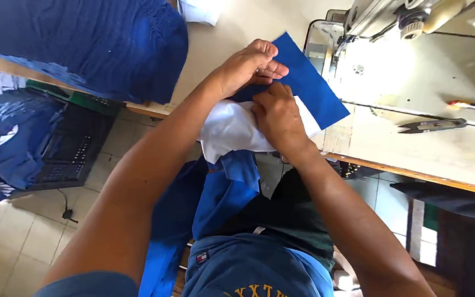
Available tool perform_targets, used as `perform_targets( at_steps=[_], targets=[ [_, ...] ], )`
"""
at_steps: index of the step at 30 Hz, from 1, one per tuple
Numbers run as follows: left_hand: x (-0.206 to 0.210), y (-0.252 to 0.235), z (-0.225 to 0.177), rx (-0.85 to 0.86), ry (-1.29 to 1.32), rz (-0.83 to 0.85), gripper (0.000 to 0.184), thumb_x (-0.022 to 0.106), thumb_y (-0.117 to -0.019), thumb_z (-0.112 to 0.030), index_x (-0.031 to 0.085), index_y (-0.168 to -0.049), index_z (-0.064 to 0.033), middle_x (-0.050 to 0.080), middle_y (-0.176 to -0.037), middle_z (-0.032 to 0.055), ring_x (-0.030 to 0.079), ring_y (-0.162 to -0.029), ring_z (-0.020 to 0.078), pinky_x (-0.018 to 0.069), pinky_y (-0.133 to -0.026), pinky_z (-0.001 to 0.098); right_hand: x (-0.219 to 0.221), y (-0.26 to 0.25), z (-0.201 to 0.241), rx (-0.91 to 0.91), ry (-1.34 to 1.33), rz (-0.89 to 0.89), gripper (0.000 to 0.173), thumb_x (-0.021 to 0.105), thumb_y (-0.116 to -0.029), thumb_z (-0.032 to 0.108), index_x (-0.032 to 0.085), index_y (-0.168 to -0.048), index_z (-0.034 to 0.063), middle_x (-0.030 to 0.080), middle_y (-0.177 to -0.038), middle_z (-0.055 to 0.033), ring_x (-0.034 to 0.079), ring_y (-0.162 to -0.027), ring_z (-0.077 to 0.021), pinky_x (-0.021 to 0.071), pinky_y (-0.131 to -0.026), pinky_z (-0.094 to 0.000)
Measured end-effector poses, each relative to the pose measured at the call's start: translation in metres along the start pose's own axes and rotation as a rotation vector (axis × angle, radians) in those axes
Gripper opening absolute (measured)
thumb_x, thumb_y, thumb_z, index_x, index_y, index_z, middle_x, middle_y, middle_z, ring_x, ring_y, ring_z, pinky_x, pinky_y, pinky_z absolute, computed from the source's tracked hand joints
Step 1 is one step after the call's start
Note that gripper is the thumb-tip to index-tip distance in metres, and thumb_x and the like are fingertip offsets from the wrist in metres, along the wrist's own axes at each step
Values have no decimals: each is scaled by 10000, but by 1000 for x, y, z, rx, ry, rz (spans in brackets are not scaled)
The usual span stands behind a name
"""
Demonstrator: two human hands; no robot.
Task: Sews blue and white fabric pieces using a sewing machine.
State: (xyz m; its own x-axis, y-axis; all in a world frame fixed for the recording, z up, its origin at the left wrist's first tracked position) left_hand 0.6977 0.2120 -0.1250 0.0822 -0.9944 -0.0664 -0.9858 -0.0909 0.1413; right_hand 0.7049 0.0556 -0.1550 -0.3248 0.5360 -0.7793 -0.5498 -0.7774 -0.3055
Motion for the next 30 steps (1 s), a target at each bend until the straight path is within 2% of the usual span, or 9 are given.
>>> perform_targets(
  at_steps=[3,9,13,16,20,22,25,28,30],
  targets=[
    [-5,2,11,82,-9,-15,287,272,-1118,-176,426,-1315,-34,717,-1200,125,694,-1135,192,534,-1010,356,-2,1,-6,-69,2,-11,165,610,-986,103,749,-975,15,675,-987,-181,647,-1032,-368,535,-871,-491],
    [-7,1,14,134,-56,-50,279,272,-1117,-163,448,-1289,-32,704,-1214,113,686,-1135,180,533,-1018,359,-21,12,-20,-185,-65,-232,174,627,-992,128,780,-965,50,680,-919,-137,651,-941,-291,535,-841,-382],
    [-20,0,14,196,-263,-105,302,335,-1123,-199,471,-1323,-17,698,-1244,94,668,-1174,158,527,-1040,356,-53,35,-19,-162,-158,-175,196,595,-1027,153,754,-1032,38,699,-1134,-136,636,-1091,-281,514,-957,-405],
    [-41,8,15,252,-522,-139,392,430,-1105,-245,465,-1408,2,666,-1298,115,638,-1208,140,508,-1061,339,-100,75,-27,-125,-142,-124,191,576,-1031,108,724,-1090,2,722,-1136,-118,649,-1117,-248,514,-996,-392],
    [-48,26,20,292,-772,-174,412,557,-1055,-300,588,-1340,-4,635,-1346,138,584,-1295,187,457,-1130,377,-119,125,-69,94,105,-192,252,559,-1050,172,733,-1111,1,689,-1299,-141,618,-1205,-347,470,-1021,-532],
    [-40,35,18,394,-913,-219,365,599,-1039,-297,665,-1261,-15,653,-1338,150,575,-1323,230,437,-1151,405,-115,149,-58,196,119,-244,273,561,-1052,193,723,-1151,-4,695,-1270,-157,636,-1183,-330,500,-1014,-512],
    [-18,42,7,573,-1017,-132,251,631,-1030,-221,722,-1171,-34,709,-1222,136,635,-1241,245,492,-1099,402,-72,173,-7,206,-131,-259,234,615,-1026,220,761,-1082,46,753,-1040,-88,717,-962,-171,607,-846,-367],
    [-6,34,10,589,-1003,85,212,574,-1035,-107,723,-1157,-19,718,-1218,127,669,-1205,217,529,-1073,388,-26,158,30,73,-256,-284,214,644,-1021,219,783,-1069,64,762,-1108,-74,713,-988,-160,592,-860,-294],
    [-9,26,14,603,-1015,159,240,528,-1041,-67,733,-1160,-29,704,-1284,111,641,-1265,214,499,-1113,390,-17,126,34,-21,-170,-334,213,622,-1023,199,771,-1113,76,746,-1179,-71,687,-1059,-218,564,-896,-362]
  ],
)
Point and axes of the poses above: each hand's wrist, its own y-axis away from the middle knuckle, its own x-axis out of the palm, z = x × y, the point moved 1 cm from there along -y, towards the middle knuckle
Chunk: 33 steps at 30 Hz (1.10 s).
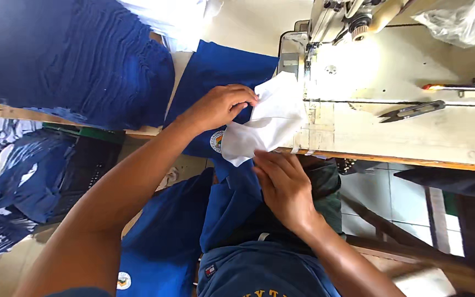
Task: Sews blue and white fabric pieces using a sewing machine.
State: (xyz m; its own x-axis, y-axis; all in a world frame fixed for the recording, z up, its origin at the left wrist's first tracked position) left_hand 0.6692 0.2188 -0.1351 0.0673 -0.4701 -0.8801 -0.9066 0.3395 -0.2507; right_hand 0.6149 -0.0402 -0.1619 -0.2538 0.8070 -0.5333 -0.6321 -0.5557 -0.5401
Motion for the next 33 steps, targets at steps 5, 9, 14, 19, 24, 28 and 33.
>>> perform_targets(
  at_steps=[5,9,14,19,24,28,33],
  targets=[
    [-4,-4,11,57,-133,45,301,504,-1056,-111,750,-1229,-120,676,-1357,68,608,-1293,261,463,-1123,439,29,-66,-28,-23,246,197,352,601,-983,96,667,-1325,47,680,-1196,-171,599,-1173,-401,490,-931,-555],
    [-11,3,15,33,-230,63,291,531,-1063,-200,734,-1268,-160,674,-1347,57,616,-1250,299,489,-1060,475,-22,-49,-42,-81,166,198,200,612,-946,21,776,-1036,92,684,-1007,-129,635,-1026,-336,503,-885,-512],
    [-18,3,15,0,-211,101,255,566,-1053,-239,750,-1210,-156,690,-1224,88,656,-1162,279,549,-963,489,-88,6,-29,142,253,179,221,586,-967,165,772,-1063,92,678,-1278,-106,579,-1238,-329,466,-994,-541],
    [-22,-1,1,-10,-226,121,204,595,-979,-212,738,-1045,-82,694,-1182,112,688,-950,264,572,-794,472,0,16,6,440,-101,166,401,582,-1038,399,777,-1084,52,762,-894,-80,740,-821,-193,619,-755,-400],
    [-44,12,-21,18,-275,127,225,596,-975,-249,725,-1015,-69,705,-1157,116,639,-1137,315,505,-969,510,91,6,-20,760,-654,95,307,740,-953,325,708,-882,28,657,-733,-33,622,-678,-104,543,-671,-323],
    [-73,26,-47,-30,-210,76,249,578,-997,-219,732,-1074,-40,711,-1231,142,560,-1330,346,343,-1170,575,54,17,-4,655,-1018,-112,85,684,-958,61,741,-977,1,736,-910,-38,696,-861,-89,597,-819,-295],
    [-84,29,-117,13,-156,-28,260,593,-1012,-259,742,-1087,-60,732,-1036,72,686,-1005,167,554,-928,369,-71,24,-15,508,-1010,-112,78,615,-987,172,692,-982,168,688,-907,46,656,-837,-57,579,-785,-300]
  ],
)
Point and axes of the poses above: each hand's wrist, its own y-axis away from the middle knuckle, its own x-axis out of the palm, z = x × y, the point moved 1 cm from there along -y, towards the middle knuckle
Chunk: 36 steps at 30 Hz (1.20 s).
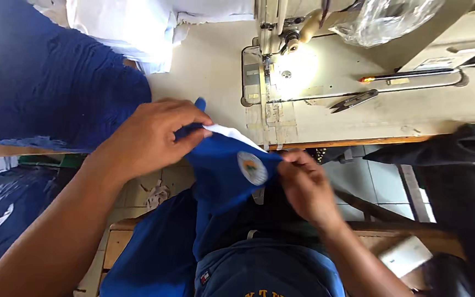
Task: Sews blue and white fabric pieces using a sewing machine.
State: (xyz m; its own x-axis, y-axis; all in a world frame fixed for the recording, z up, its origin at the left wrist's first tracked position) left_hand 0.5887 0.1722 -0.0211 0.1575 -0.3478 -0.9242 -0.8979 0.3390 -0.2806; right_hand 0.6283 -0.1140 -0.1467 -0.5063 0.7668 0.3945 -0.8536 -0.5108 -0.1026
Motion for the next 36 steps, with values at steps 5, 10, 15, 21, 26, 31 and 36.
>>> perform_targets(
  at_steps=[5,10,15,21,26,31,36],
  targets=[
    [-2,-13,-80,47,173,12,258,618,-1028,-343,748,-955,-133,687,-910,-74,626,-792,-41,526,-656,142,-58,18,118,-77,348,99,52,640,-933,230,691,-922,230,644,-735,102,612,-622,19,537,-556,-155],
    [58,-9,-69,-35,278,112,250,618,-1012,-360,765,-986,-160,712,-936,-87,651,-833,-31,552,-715,170,-79,6,96,-163,1093,177,136,666,-923,302,713,-971,184,691,-859,97,654,-734,11,576,-630,-210],
    [81,-2,-60,-175,309,133,202,683,-967,-335,719,-986,-137,656,-863,-63,592,-723,-4,511,-635,173,-28,-24,23,-336,828,431,306,685,-985,279,751,-1189,61,726,-1236,-60,641,-1235,-176,512,-1085,-364],
    [73,13,-45,-218,314,33,209,691,-973,-323,760,-1025,-133,681,-926,-44,623,-810,4,531,-710,168,-7,-34,18,-332,822,447,166,651,-974,139,766,-1063,59,732,-973,-25,681,-884,-44,572,-796,-192],
    [85,18,-39,-234,309,-64,190,686,-973,-319,754,-1005,-144,698,-973,-35,620,-982,101,488,-895,342,-7,-33,31,-320,944,399,188,658,-994,234,767,-1058,94,691,-904,20,650,-827,-18,547,-734,-162],
    [93,14,-39,-219,396,-112,241,730,-951,-347,681,-964,-112,708,-966,-13,655,-949,81,522,-883,333,-9,-37,38,-477,1097,355,190,642,-1002,192,783,-1009,66,688,-907,-62,644,-865,-148,524,-764,-253],
    [94,16,-31,-220,683,-94,186,743,-948,-244,703,-994,-68,665,-928,-23,634,-840,30,545,-720,170,-16,-41,47,-171,888,431,178,604,-1033,240,724,-984,119,649,-803,79,582,-679,48,481,-588,-107]
  ],
)
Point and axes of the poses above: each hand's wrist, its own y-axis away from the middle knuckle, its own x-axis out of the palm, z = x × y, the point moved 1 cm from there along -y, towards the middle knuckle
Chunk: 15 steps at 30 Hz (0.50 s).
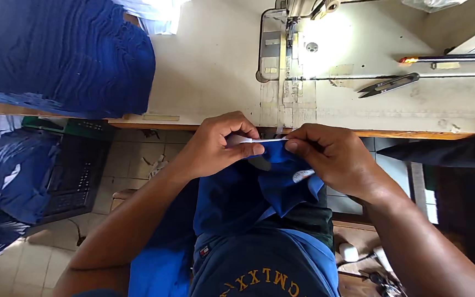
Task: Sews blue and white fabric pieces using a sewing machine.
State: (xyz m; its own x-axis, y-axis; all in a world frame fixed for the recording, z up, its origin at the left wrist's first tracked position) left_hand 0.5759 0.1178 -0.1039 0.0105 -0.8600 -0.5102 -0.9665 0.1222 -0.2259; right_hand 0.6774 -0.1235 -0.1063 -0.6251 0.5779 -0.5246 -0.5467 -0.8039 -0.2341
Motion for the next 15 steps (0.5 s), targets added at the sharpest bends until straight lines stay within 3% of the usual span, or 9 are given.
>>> perform_targets(
  at_steps=[2,6,9,12,15],
  targets=[
    [1,4,1,-25,58,34,144,712,-967,-198,716,-1023,-65,689,-954,-24,654,-850,39,566,-727,188,-3,0,3,42,-25,30,170,617,-1027,258,724,-963,143,635,-730,103,565,-611,56,461,-523,-109],
    [11,8,4,7,-15,-45,207,694,-989,-272,737,-963,-72,695,-873,-48,639,-763,4,551,-670,171,-9,2,13,-86,167,-9,203,606,-1021,260,745,-939,135,653,-760,90,574,-656,46,479,-576,-129],
    [16,1,6,96,-70,-70,288,670,-1000,-314,727,-855,-72,694,-898,-23,642,-836,17,547,-728,188,-16,3,21,-106,236,-17,218,600,-1025,280,747,-940,143,651,-760,92,574,-659,43,472,-571,-135],
    [18,-6,3,120,-19,-53,171,743,-949,-229,765,-954,-59,699,-997,2,665,-932,51,582,-789,196,-25,3,22,-88,274,-25,215,617,-1017,309,752,-953,155,661,-773,99,572,-649,51,469,-559,-126],
    [22,-8,0,43,18,-101,133,751,-934,-170,744,-1022,-71,715,-995,-12,683,-891,51,595,-753,203,-29,5,21,-85,287,-28,219,637,-1003,341,754,-952,163,663,-776,105,572,-649,55,470,-560,-124]
  ],
)
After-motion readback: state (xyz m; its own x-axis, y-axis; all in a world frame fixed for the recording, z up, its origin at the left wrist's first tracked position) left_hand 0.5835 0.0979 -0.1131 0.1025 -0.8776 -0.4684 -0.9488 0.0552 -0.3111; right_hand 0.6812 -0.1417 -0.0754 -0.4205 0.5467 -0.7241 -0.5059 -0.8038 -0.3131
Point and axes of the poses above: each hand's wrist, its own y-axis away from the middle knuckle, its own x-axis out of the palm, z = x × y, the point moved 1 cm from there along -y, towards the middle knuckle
